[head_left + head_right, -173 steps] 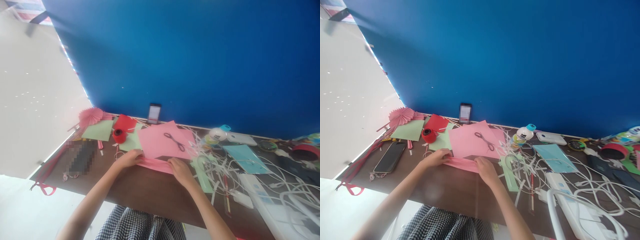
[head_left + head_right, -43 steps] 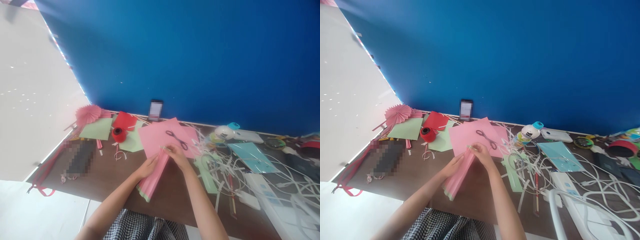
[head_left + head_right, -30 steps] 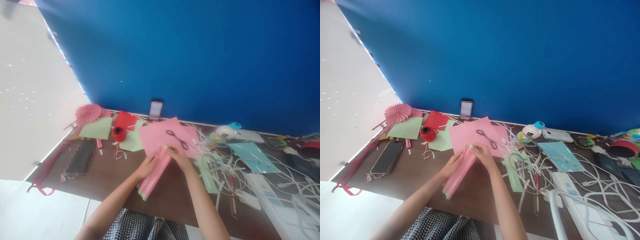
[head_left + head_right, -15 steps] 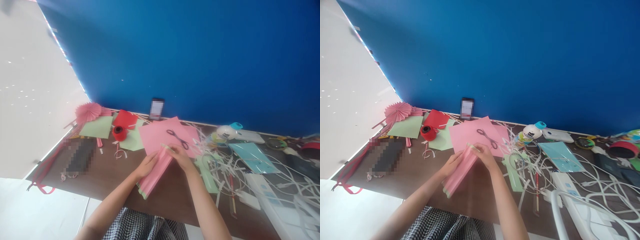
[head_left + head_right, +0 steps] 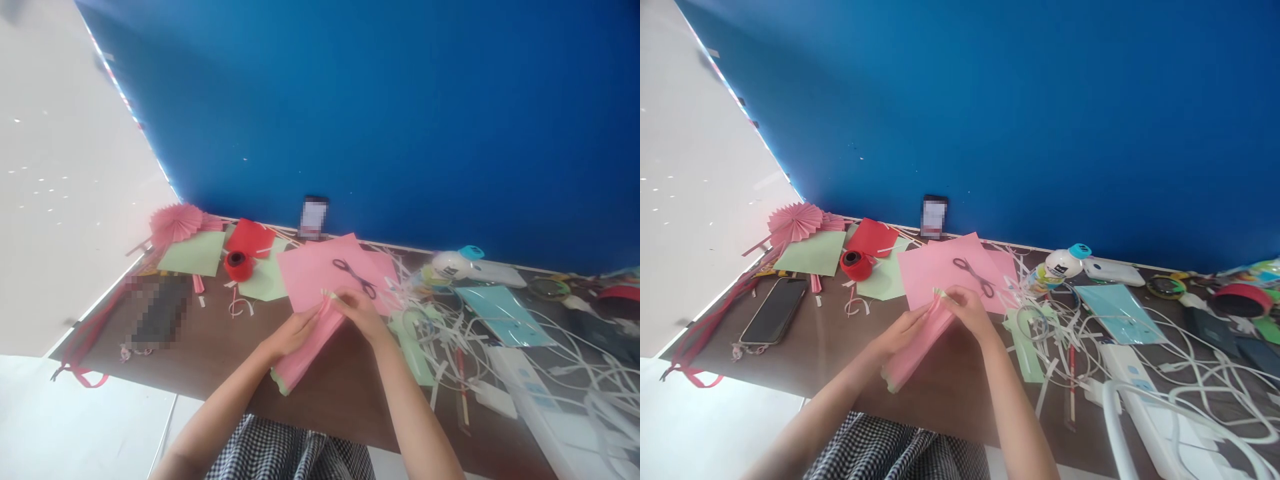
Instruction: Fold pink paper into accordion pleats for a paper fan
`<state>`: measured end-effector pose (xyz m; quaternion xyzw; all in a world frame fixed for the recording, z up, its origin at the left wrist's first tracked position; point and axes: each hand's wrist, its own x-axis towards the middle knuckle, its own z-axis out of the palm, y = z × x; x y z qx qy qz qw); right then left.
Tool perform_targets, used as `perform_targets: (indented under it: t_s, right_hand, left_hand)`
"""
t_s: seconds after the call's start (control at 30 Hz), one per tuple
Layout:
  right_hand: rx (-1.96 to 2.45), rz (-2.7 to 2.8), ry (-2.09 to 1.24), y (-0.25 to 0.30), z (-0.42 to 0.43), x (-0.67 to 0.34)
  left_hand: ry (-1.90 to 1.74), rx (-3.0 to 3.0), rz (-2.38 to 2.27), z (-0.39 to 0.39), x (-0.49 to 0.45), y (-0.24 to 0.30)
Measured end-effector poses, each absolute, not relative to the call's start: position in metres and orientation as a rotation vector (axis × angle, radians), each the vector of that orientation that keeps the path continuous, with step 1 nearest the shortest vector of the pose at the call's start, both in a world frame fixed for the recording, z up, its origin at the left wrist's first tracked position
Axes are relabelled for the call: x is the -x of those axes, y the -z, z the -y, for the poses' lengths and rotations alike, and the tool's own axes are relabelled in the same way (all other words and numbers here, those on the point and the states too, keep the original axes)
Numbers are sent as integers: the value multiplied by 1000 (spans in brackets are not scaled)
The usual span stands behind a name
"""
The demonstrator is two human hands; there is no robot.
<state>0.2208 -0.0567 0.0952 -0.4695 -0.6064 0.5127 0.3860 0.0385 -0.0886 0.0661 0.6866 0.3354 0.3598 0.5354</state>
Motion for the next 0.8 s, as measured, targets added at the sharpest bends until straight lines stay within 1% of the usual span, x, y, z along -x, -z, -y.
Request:
perform_targets:
  t_s: [0.13, 0.27, 0.37, 0.6, 0.7, 0.8]
  right_hand:
    - [1212, 1523, -1291, -95, 63, -226]
    - [1164, 1418, -1406, -88, 70, -233]
    - [1147, 1440, -1480, -81, 74, -238]
    - [1132, 1504, -1548, -68, 79, -239]
    - [1156, 1547, -1495, -62, 81, -241]
    - [1164, 1605, -1347, -52, 82, -247]
  left_hand:
    - [-783, -1724, -795, 85, -31, -75]
    - [-668, -1818, -801, 79, -24, -84]
    - [-547, -1872, -793, 72, -20, -89]
    - [-407, -1926, -708, 57, -22, -75]
    - [-394, -1942, -758, 53, -22, -70]
    - [-390, -1945, -919, 45, -7, -71]
